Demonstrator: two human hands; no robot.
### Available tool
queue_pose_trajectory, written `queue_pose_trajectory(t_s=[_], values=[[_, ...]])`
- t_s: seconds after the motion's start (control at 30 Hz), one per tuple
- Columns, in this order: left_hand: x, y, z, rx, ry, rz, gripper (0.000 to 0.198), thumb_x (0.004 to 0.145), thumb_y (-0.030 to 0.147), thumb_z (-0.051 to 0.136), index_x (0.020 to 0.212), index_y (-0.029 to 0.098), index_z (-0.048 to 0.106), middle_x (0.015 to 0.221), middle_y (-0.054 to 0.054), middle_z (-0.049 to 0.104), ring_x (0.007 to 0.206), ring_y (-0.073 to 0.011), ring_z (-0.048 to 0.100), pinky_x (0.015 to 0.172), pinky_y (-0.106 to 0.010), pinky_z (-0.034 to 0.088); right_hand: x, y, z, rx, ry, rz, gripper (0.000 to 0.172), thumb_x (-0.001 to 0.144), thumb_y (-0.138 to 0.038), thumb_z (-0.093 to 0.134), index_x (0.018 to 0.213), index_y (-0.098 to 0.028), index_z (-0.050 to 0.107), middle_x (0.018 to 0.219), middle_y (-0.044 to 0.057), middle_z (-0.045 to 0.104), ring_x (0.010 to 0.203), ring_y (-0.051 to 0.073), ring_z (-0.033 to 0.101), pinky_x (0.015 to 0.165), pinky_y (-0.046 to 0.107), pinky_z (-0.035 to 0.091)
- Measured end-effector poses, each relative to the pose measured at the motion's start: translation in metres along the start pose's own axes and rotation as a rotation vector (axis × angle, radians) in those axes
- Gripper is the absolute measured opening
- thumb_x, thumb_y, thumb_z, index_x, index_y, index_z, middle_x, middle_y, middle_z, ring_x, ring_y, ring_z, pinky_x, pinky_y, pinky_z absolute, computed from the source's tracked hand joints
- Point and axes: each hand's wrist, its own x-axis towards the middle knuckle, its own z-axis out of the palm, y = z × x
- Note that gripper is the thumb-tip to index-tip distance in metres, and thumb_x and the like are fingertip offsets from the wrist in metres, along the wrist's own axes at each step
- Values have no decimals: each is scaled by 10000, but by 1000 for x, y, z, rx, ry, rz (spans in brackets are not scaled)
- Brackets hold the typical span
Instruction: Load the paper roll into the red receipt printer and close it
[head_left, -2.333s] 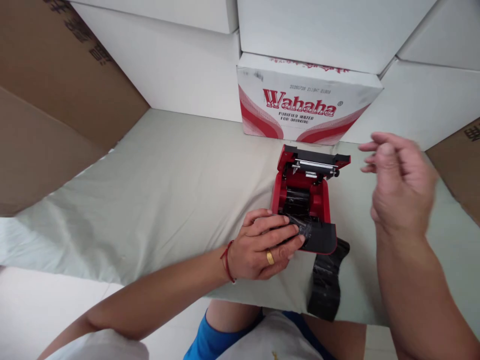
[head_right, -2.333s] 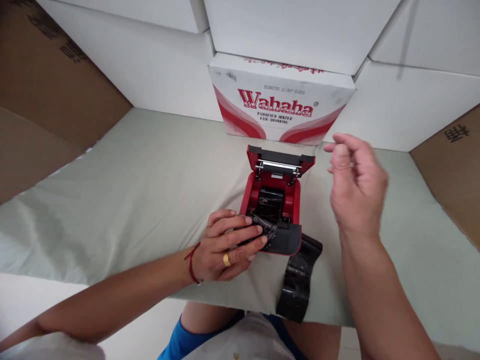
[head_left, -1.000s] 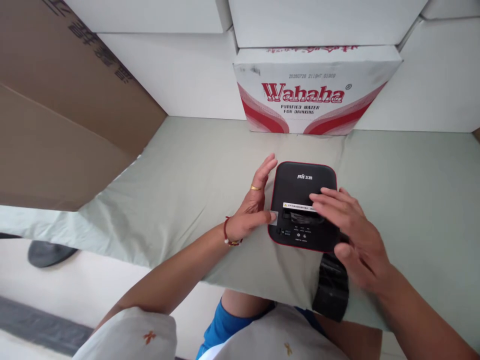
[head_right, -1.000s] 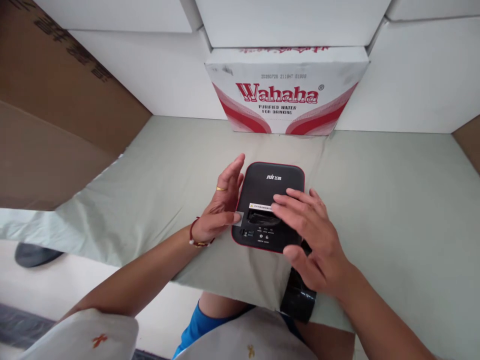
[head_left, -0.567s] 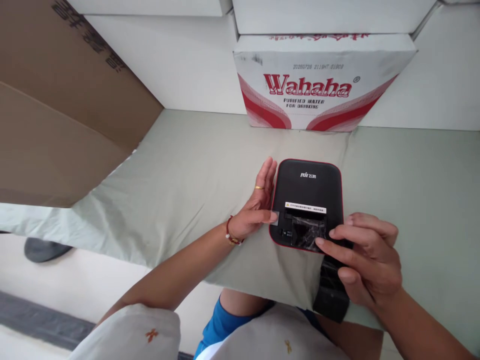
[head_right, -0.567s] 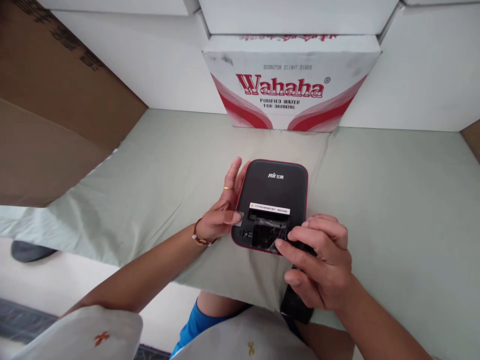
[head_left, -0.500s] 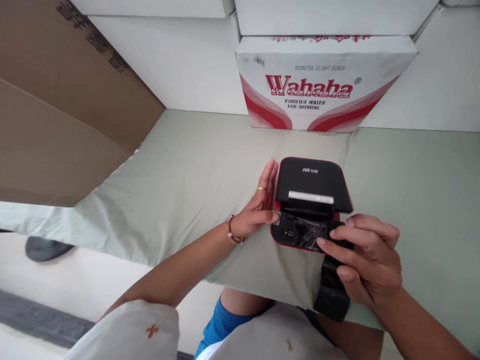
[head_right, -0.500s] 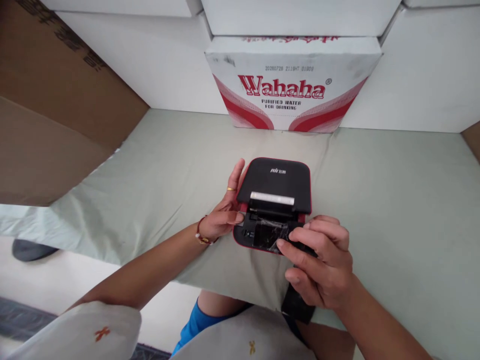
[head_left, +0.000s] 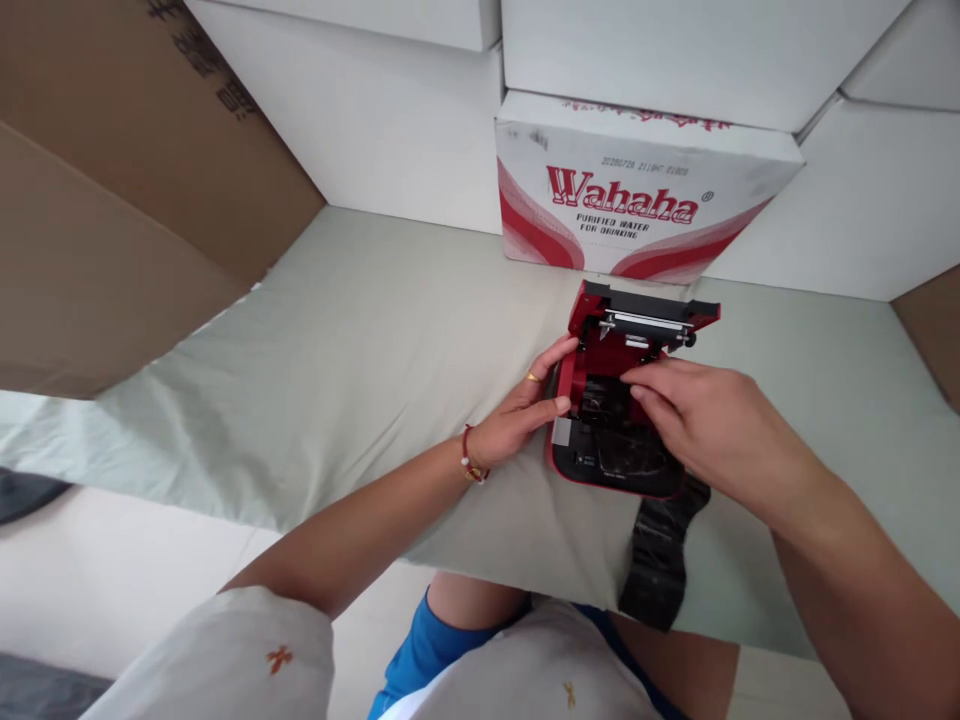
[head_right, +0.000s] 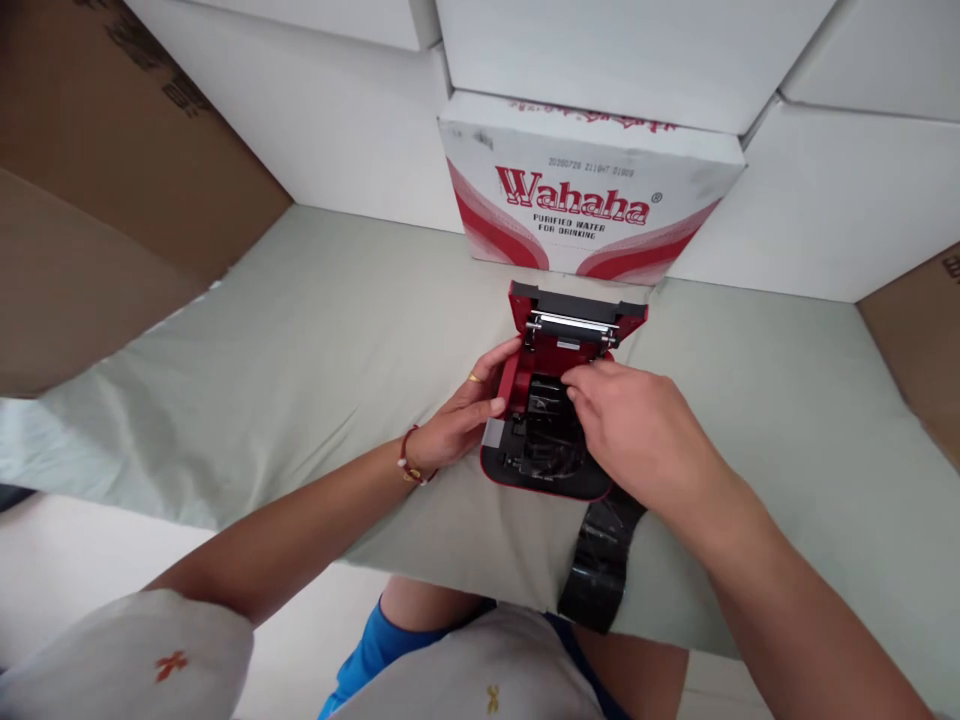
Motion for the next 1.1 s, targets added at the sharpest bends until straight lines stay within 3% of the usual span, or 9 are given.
queue_pose_trajectory(t_s=[0.07, 0.13, 0.3, 0.57, 0.93, 1.1], values=[[2, -3, -4, 81, 4, 25, 745, 1009, 523, 788, 1692, 443, 500, 1921, 31, 284, 1806, -357, 210, 1494, -595, 144, 18, -11, 1, -299, -186, 98, 357, 1083, -154, 498, 1244, -225, 809, 1203, 113, 851, 963, 300, 828, 770, 387, 585], [3, -5, -7, 144, 5, 58, 733, 1009, 544, 782, 1684, 444, 514, 1911, 34, 308, 1813, -352, 180, 1500, -587, 113, 31, -20, 4, -450, -294, 127, 343, 1064, -172, 538, 1288, -226, 791, 1230, 133, 849, 999, 336, 832, 746, 392, 575], [5, -7, -8, 237, 15, 93, 737, 1011, 593, 757, 1687, 428, 515, 1888, 17, 360, 1797, -359, 223, 1498, -593, 125, 44, -25, 5, -459, -341, 131, 273, 1000, -175, 621, 1197, -203, 809, 1171, 171, 857, 1049, 362, 824, 760, 402, 583], [6, -4, -7, 261, 21, 93, 710, 1007, 597, 749, 1664, 416, 550, 1851, 13, 427, 1774, -363, 276, 1487, -588, 180, 28, -22, 6, -396, -282, 215, 345, 1057, -217, 563, 1377, -182, 687, 1151, 189, 841, 1017, 379, 827, 707, 401, 537], [6, -5, -9, 285, 24, 69, 725, 1022, 595, 718, 1691, 395, 520, 1871, 5, 392, 1773, -370, 269, 1487, -578, 172, 24, -22, 12, -354, -175, 249, 420, 1065, -212, 519, 1445, -215, 697, 1320, 174, 813, 1016, 336, 820, 690, 377, 520], [6, -6, -9, 283, 23, 77, 714, 1015, 593, 726, 1678, 408, 534, 1866, 11, 403, 1773, -368, 270, 1484, -579, 176, 25, -10, 18, -235, -134, 239, 472, 1089, -244, 470, 1518, -195, 662, 1366, 201, 783, 1102, 372, 798, 819, 437, 591]])
